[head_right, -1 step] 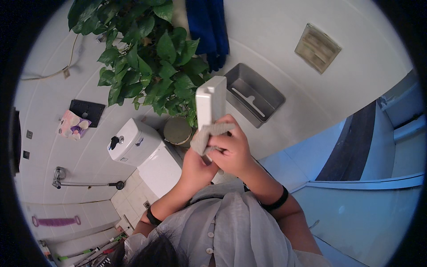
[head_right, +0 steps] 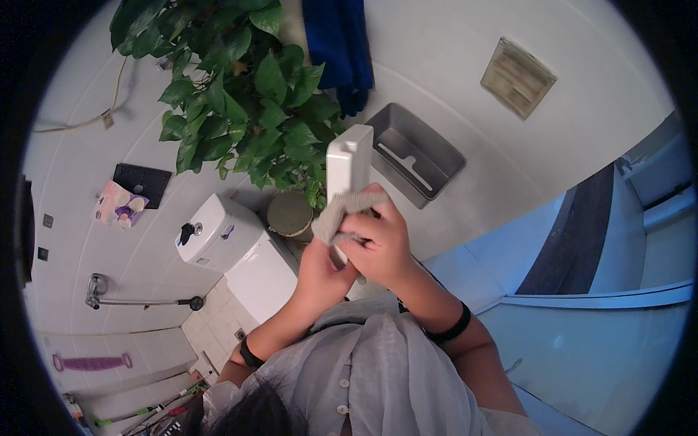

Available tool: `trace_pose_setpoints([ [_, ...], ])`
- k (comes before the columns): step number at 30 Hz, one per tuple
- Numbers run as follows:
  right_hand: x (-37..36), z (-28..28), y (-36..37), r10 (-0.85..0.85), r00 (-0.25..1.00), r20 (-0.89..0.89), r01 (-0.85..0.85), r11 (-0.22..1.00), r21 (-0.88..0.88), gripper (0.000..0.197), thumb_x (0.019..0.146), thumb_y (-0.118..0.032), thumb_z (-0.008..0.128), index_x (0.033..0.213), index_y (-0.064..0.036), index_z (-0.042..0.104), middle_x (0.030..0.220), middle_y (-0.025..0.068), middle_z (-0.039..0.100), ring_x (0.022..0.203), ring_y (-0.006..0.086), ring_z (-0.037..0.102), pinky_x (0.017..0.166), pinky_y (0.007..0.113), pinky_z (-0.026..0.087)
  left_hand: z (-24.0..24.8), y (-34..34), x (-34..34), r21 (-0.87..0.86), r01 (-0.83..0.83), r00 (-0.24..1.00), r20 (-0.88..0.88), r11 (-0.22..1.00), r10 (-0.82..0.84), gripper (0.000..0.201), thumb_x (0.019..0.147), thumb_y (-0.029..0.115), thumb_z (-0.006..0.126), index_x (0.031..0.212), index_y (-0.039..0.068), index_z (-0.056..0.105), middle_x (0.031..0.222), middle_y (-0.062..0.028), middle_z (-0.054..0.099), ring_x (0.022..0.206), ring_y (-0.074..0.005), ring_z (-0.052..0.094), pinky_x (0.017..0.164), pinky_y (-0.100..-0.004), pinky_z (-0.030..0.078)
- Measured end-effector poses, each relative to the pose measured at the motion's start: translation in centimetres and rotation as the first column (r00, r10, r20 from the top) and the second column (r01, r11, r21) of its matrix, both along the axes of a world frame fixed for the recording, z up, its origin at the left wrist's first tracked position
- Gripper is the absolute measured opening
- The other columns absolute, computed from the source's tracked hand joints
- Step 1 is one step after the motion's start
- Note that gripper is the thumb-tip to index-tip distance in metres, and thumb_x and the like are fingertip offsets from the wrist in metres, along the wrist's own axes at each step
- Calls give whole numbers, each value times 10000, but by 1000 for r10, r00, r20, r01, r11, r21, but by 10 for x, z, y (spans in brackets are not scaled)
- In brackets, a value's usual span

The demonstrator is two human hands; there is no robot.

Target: The person wipes and cleans a small plastic container lid and a wall-mounted tissue box dispenser inside a bathroom using a rag.

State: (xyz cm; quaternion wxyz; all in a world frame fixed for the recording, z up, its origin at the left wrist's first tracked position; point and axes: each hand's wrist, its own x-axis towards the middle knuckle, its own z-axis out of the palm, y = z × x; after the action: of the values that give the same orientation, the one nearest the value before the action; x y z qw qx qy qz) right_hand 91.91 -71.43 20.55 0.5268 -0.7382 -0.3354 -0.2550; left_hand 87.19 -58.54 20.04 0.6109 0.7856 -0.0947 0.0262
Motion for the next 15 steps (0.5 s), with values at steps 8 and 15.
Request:
trace_pose_setpoints([
  [8,18,35,9,-399,917,10,392,905,168,287,638,-14,836,858,-2,653,817,80,589,722,205,586,638,287,469,-7,0,5,-166,30,1000,2,986,-30,734,698,-66,553,1402,42,378,1010,-171,627,816,-207,629,693,-285,495],
  [15,51,49,-16,-649,757,-71,649,735,196,207,749,-80,785,902,2,671,856,87,636,763,187,605,711,282,477,3,0,-6,-41,118,988,-96,992,-122,766,694,-71,514,1430,71,353,1048,-165,617,936,-216,619,783,-293,481],
])
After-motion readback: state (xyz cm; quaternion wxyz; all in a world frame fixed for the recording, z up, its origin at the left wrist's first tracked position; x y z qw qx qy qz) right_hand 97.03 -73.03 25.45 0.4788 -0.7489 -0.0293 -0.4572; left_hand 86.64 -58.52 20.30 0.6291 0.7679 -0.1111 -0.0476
